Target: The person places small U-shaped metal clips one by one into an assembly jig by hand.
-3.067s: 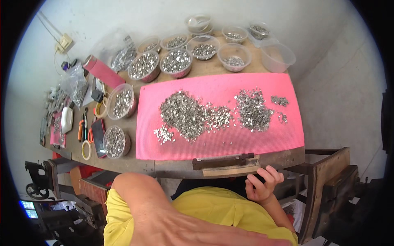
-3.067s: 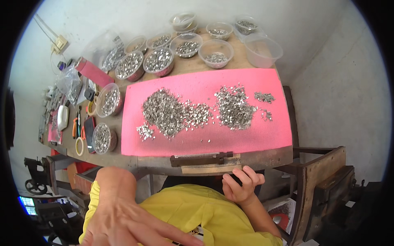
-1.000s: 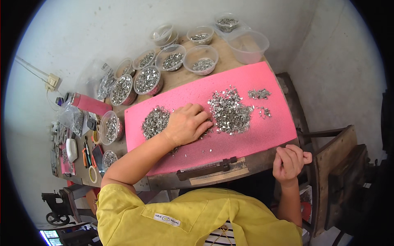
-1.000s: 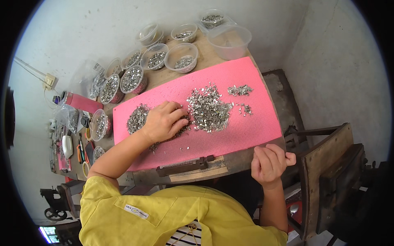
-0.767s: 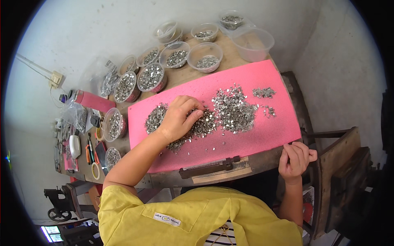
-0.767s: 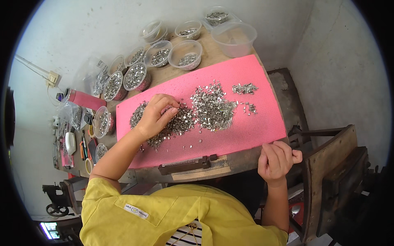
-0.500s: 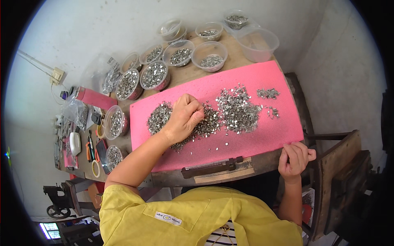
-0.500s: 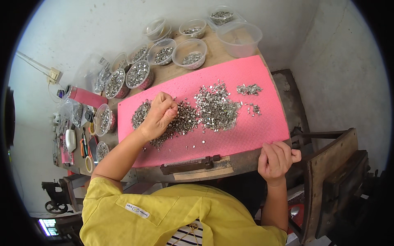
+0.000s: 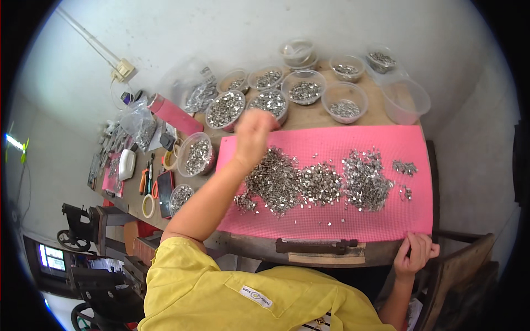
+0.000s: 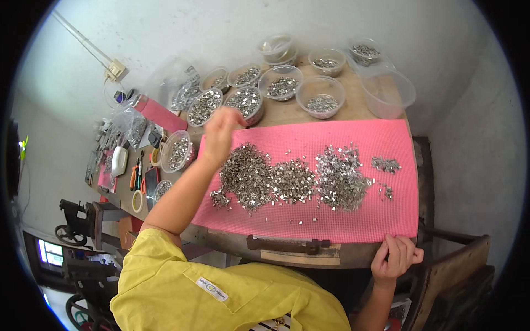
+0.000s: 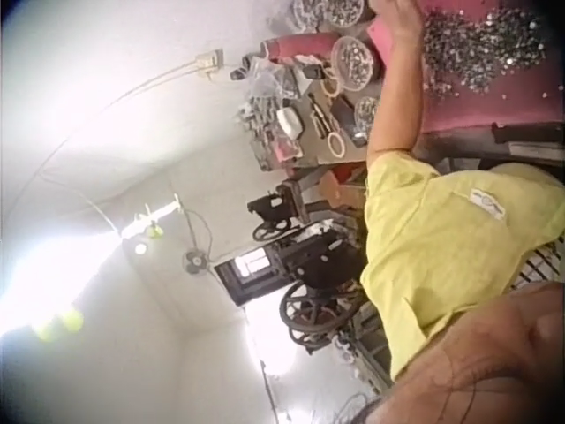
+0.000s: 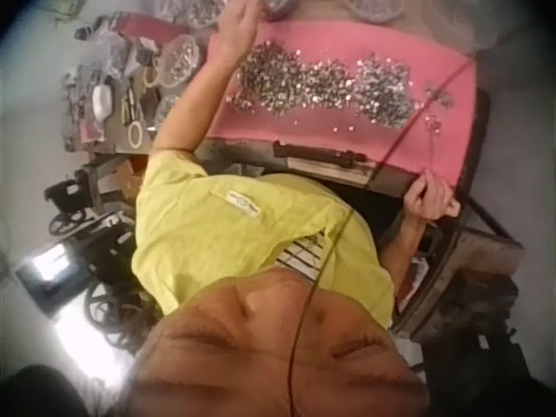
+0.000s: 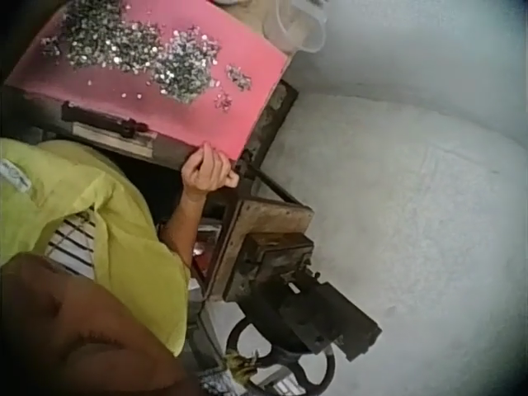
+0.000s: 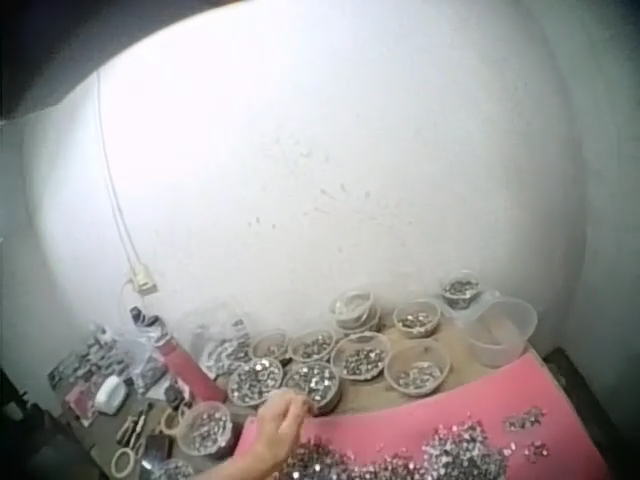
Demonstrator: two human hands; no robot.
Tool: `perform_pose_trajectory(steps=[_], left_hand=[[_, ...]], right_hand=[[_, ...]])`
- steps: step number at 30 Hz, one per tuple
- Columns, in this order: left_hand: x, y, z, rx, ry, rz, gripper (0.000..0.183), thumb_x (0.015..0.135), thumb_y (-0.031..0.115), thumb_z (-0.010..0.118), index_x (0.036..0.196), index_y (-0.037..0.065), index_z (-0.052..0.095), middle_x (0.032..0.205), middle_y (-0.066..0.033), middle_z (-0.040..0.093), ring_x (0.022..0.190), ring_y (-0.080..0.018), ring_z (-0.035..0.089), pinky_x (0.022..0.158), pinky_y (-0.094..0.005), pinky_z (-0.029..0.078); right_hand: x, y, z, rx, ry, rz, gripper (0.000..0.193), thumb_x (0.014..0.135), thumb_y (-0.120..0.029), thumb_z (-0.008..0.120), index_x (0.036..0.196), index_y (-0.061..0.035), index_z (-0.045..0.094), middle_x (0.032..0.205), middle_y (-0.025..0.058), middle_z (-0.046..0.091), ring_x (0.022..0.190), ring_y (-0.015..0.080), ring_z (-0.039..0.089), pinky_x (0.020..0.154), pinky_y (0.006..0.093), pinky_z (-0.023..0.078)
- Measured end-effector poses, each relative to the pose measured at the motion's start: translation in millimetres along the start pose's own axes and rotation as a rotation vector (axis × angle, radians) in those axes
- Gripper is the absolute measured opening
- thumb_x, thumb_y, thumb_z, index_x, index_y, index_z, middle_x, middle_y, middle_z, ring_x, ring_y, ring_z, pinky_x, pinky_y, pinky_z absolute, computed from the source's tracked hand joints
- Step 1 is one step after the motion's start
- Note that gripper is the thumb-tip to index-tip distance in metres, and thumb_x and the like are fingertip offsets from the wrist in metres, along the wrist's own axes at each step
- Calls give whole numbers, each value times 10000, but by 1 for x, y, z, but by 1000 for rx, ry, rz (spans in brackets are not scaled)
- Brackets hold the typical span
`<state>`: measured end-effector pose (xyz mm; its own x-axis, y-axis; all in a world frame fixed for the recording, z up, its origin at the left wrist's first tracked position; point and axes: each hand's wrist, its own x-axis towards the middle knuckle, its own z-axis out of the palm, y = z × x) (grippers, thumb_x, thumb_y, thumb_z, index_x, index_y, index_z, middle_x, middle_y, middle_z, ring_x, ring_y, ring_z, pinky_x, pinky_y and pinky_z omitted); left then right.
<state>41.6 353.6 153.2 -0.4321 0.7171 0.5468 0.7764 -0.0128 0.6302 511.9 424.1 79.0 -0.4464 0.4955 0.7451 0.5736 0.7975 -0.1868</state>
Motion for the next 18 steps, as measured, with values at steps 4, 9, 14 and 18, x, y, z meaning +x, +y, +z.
perform_pose_trajectory(steps=[4,9,14,18], left_hand=[[41,-83,-67,427,273,24,224,969,282,637,965,68,704,1007,-109,683,998,-322,618,900,-440,453],[52,-133,-90,874,-188,223,410,993,419,589,1337,213,676,1434,-80,604,1413,-337,473,1212,-567,261],[53,-151,-96,672,-308,51,393,964,420,645,1297,225,721,1398,-67,649,1290,-280,604,1157,-539,399],[47,-147,-87,514,-160,43,184,899,278,737,994,139,813,1057,-69,756,949,-289,726,834,-380,573]], right_hand=[[1,-1,3,13,-20,3,159,869,31,665,1012,-36,688,849,71,654,867,261,645,890,413,351],[2,-1,4,19,-56,33,175,867,40,663,1023,-37,684,854,73,654,862,265,639,903,413,352],[-2,1,5,18,-54,57,177,867,43,663,1024,-36,688,859,77,656,864,271,635,928,421,355],[-4,4,-1,-13,-80,73,179,865,38,666,1026,-35,691,857,79,656,860,275,633,934,427,360]])
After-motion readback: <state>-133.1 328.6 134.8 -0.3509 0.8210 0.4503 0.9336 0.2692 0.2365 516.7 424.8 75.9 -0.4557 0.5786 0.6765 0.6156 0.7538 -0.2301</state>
